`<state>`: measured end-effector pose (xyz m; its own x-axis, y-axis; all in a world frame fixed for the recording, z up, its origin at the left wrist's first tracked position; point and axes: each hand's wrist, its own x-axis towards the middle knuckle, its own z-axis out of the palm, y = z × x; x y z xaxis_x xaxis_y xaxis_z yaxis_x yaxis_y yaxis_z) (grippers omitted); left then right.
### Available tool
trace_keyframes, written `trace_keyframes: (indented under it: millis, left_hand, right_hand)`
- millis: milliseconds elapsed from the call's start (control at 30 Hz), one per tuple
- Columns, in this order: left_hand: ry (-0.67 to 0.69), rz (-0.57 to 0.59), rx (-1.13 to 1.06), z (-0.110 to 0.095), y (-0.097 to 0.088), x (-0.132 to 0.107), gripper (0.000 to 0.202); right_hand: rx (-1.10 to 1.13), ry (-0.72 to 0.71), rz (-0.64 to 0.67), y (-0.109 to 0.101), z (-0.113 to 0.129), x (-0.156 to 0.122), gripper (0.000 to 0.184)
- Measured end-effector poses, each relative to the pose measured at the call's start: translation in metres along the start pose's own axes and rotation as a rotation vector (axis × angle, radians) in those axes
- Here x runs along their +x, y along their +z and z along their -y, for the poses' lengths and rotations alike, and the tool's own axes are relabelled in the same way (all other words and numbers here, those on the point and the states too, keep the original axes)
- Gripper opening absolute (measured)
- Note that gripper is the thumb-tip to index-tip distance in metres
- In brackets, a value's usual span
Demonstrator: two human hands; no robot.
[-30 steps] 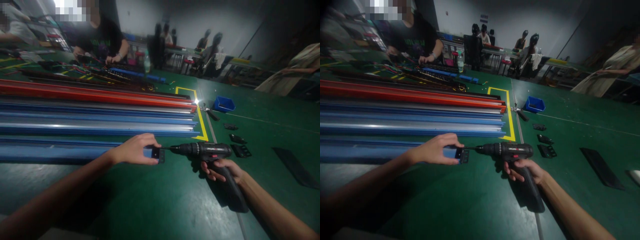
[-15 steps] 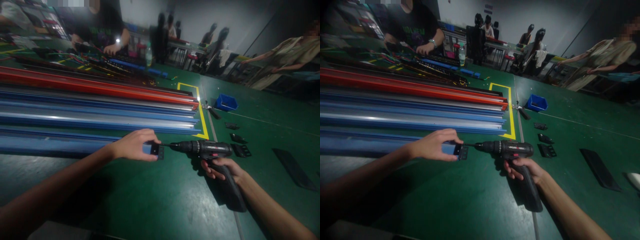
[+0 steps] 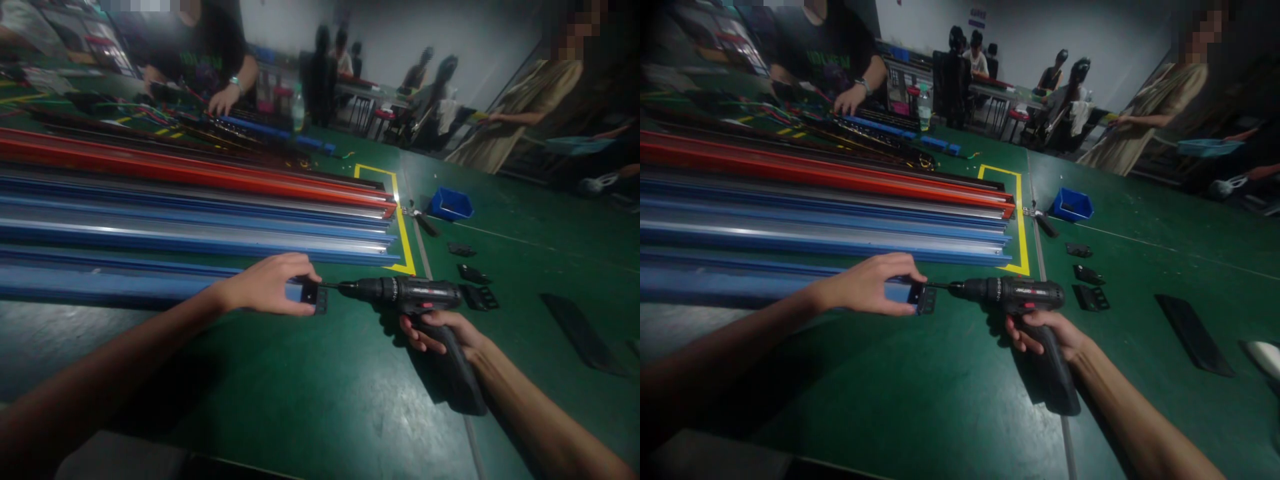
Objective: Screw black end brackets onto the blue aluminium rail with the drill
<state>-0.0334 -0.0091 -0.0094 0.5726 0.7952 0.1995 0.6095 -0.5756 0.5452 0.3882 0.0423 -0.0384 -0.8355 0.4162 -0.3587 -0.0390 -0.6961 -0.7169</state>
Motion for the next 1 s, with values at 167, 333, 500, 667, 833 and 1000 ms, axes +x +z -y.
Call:
trace_keyframes:
  millis: [167, 333, 500, 667, 833, 1000]
  left_hand:
    - [-0.006, 0.01, 0.005, 0.0, -0.0008, 0.0006, 0.047]
    - [-0.008, 0.022, 0.006, 0.0008, -0.0004, 0.002, 0.048]
    - [-0.005, 0.02, 0.014, 0.0016, 0.0001, 0.002, 0.048]
    - [0.009, 0.014, 0.016, 0.0031, 0.0004, 0.0003, 0.05]
    - [0.002, 0.015, 0.015, 0.0026, 0.001, 0.001, 0.049]
    - [-0.005, 0.021, 0.019, 0.003, 0.0016, 0.0012, 0.05]
  right_hand:
    - [0.021, 0.009, 0.027, -0.004, -0.001, 0.0008, 0.034]
    - [0.019, 0.019, 0.014, -0.0034, 0.0002, 0.0003, 0.032]
    - [0.008, 0.025, -0.013, -0.0018, 0.0012, -0.0001, 0.031]
    - [0.015, 0.03, -0.001, -0.0033, -0.0005, 0.0, 0.031]
    - [0.008, 0.023, -0.003, -0.0021, -0.0001, -0.0002, 0.03]
    - [-0.001, 0.026, -0.009, 0.0001, 0.0009, 0.0, 0.03]
